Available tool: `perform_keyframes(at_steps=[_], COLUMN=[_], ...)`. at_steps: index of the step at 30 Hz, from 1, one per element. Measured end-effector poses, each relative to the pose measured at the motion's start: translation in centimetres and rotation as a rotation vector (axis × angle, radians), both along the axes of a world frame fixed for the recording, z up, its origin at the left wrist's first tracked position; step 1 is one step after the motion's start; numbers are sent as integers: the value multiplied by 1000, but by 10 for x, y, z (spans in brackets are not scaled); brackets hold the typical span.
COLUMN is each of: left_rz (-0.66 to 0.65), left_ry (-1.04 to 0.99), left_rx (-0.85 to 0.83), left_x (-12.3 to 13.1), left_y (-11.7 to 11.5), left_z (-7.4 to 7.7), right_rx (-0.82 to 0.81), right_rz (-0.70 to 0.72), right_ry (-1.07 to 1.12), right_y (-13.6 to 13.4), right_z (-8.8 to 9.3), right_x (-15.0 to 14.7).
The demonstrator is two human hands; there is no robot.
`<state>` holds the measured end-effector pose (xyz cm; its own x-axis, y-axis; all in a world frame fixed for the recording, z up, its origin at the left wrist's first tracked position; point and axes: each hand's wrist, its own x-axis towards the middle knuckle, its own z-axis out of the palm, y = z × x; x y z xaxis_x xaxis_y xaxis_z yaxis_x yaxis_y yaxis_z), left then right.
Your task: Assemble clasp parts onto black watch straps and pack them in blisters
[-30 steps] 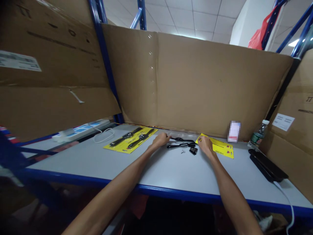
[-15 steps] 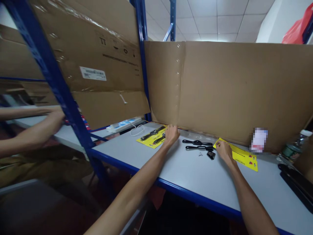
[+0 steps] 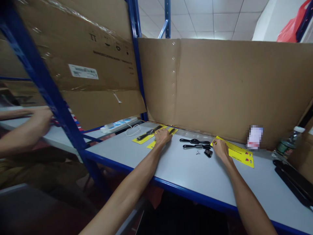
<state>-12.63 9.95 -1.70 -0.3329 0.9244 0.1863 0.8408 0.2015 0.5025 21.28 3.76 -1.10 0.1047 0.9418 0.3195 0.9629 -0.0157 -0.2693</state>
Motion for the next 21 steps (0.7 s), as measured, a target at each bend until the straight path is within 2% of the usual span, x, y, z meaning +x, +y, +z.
perform_keyframes(at_steps=[3,5,8,11,16,19,21], left_rz=[82,69,40,25,82,81,34], left_ry=[153,211,215,185,-74,-405,-694], left_rx=[16,21,26,38,148,282,369], left_x=[-1,-1,0,-1,-9,-9,-5], left_y=[-1,0,0,-1,1,4,4], left_z=[-4,-6,-6,0,25,40,46], right_rx=[-2,-3,-4,-5,6,27,48], right_rz=[5,9,17,23,32,48,56], right_ry=[-1,-3,-7,-8,4,23,26], right_y=[0,0,0,0,-2,-5,-8], right_z=[0,0,-1,-1,0,2,5], right_x=[0,-1,-1,-1,-3,-6,-10])
